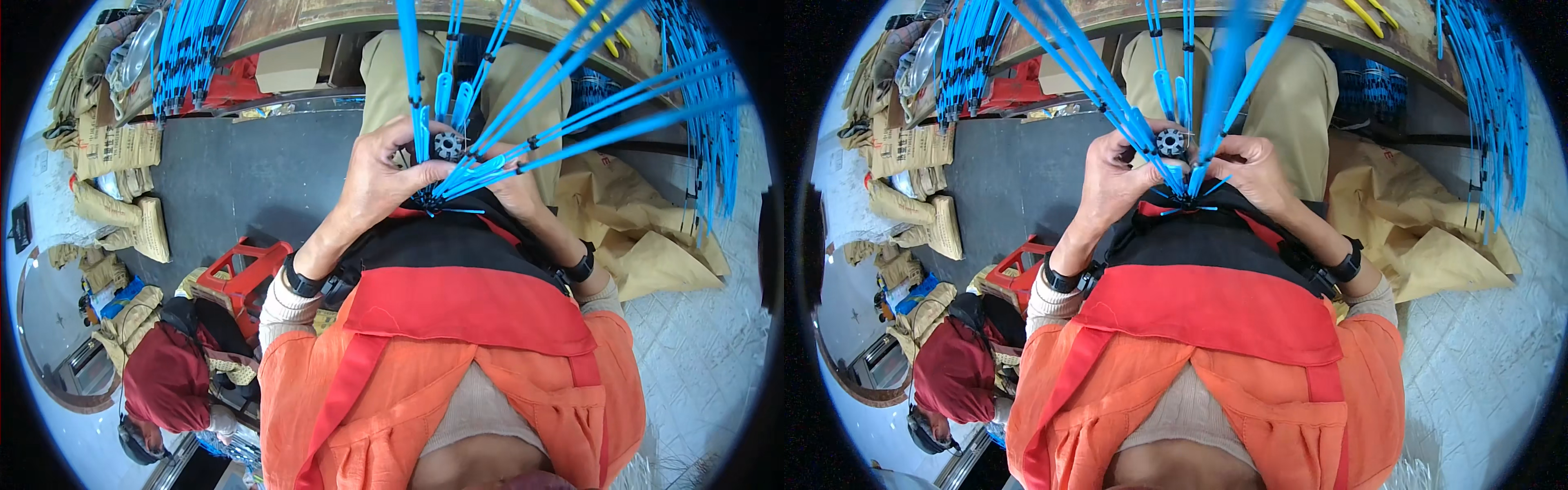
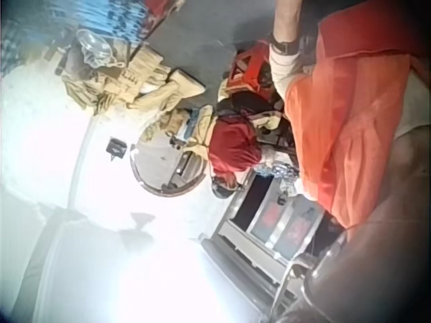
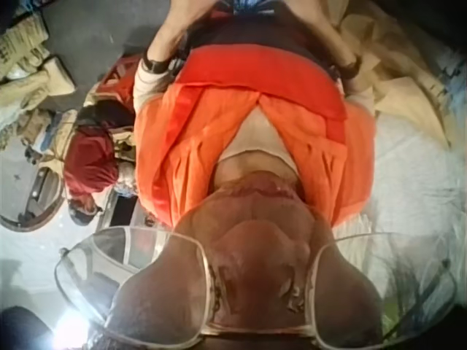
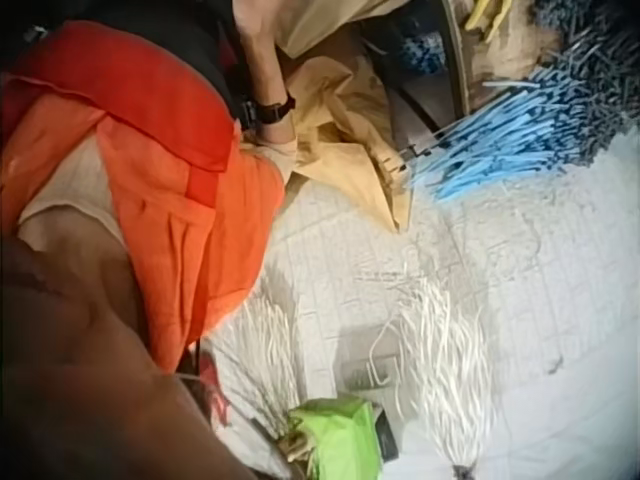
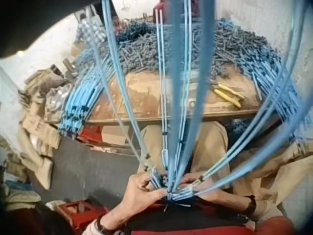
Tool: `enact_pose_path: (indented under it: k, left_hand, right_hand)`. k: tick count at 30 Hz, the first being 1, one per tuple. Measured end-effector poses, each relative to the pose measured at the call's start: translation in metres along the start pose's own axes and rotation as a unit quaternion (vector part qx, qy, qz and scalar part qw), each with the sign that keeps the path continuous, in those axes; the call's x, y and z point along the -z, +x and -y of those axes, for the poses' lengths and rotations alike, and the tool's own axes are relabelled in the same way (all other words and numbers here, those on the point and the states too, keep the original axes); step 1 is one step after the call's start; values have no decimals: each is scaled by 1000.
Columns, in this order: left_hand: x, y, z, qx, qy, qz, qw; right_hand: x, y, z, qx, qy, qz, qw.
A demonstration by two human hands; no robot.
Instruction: Assembling blue plastic strips onto a central hub and using pliers to secure the components.
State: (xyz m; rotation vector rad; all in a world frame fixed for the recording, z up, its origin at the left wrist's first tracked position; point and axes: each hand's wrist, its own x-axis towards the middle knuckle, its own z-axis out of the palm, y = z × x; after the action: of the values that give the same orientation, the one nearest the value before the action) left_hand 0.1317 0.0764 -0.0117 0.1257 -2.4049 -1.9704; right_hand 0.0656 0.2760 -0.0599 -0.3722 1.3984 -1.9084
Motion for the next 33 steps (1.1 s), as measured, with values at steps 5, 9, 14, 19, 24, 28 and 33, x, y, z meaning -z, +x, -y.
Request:
enact_pose_path:
  k: [5,9,14,19,24,28,33]
  left_hand:
    - [2,1,0,-40,43,-23,998]
    - [7,10,-2,-37,27,4,999]
    - [12,34,-7,107,-135,53,984]
    - [-4,54,25,78,-114,-29,990]
    - [-15,81,42,80,-163,-75,981]
    - [-21,79,43,100,-154,-83,980]
    - [0,76,45,109,-82,-101,985]
  right_hand:
    - [-6,1,-17,93,-29,-16,995]
    - [-10,4,-18,88,29,-32,995]
    - [14,25,15,212,-374,-20,903]
    - [98,64,86,348,-632,-212,659]
    - [168,102,129,264,-725,-292,565]
    - [197,125,126,260,-692,-250,625]
    - [132,69,123,171,-212,-235,933]
